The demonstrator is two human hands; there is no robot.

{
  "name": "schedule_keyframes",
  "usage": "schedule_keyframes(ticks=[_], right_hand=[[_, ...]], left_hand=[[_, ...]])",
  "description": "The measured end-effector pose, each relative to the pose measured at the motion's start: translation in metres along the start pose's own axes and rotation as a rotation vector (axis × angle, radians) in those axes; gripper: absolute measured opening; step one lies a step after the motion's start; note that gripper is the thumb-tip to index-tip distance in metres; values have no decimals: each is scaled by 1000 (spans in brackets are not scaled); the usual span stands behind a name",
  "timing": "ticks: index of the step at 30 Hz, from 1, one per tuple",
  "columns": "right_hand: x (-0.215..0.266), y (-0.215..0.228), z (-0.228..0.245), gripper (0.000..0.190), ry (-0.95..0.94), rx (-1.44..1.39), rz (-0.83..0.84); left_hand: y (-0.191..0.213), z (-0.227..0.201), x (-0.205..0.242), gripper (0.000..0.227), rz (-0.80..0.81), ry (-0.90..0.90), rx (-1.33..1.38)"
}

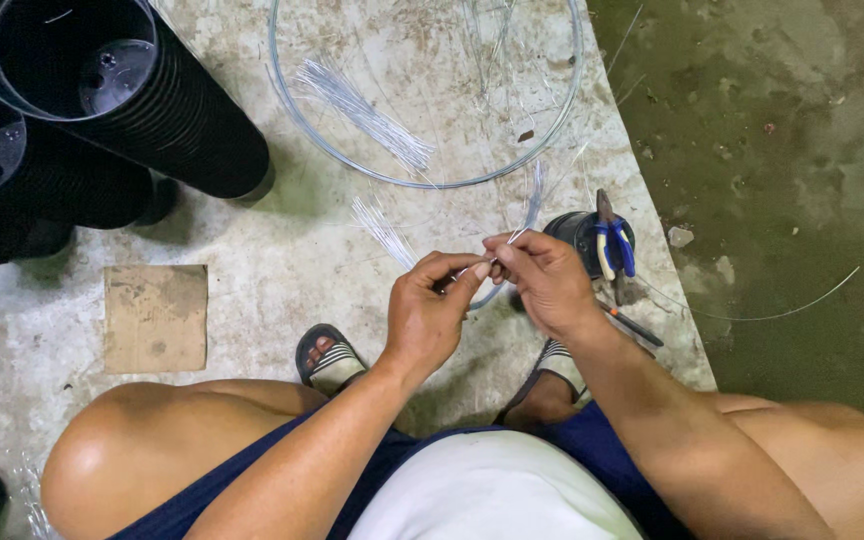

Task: The person sits on the floor and uses pliers to bend and cut thin metal wire. They repeatedly form loops and straighten sections of wire, handling the material with both hands and the tool.

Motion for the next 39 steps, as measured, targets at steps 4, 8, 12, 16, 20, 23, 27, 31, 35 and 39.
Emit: schedule_keyframes(ticks=[4,8,12,16,20,23,27,31,35,39], right_hand=[[1,-11,18,17,98,408,-20],[2,-23,28,16,121,427,100],[5,-19,35,18,53,484,153],[5,-12,34,20,6,522,132],[1,-1,27,24,-42,381,-7],[2,1,20,25,-55,289,-71],[-1,6,15,23,-90,226,-69],[-2,15,4,22,-106,225,-145],[0,16,-10,22,-138,202,-174],[0,22,-21,22,-198,125,-190]], left_hand=[[0,12,-3,15,0,31,29],[0,10,2,18,-9,46,-177],[-1,-12,13,17,-63,-108,-359],[-3,-23,18,18,-76,-180,-369],[-4,-24,17,18,-91,-203,-398],[-4,-8,9,19,-70,-55,-417],[-6,5,5,20,-3,11,-297],[-10,15,1,21,1,50,-246],[-8,30,1,21,-54,119,-252],[-8,54,-2,21,-55,209,-218]])
Point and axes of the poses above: each hand's wrist, its own x-axis away from the middle knuckle, its own y-axis out of the back of the hand, z = x × y, the point moved 8 cm from there along -x, towards the middle knuckle, and after that the axes turned 11 degrees about y, right-handed, at the moved point
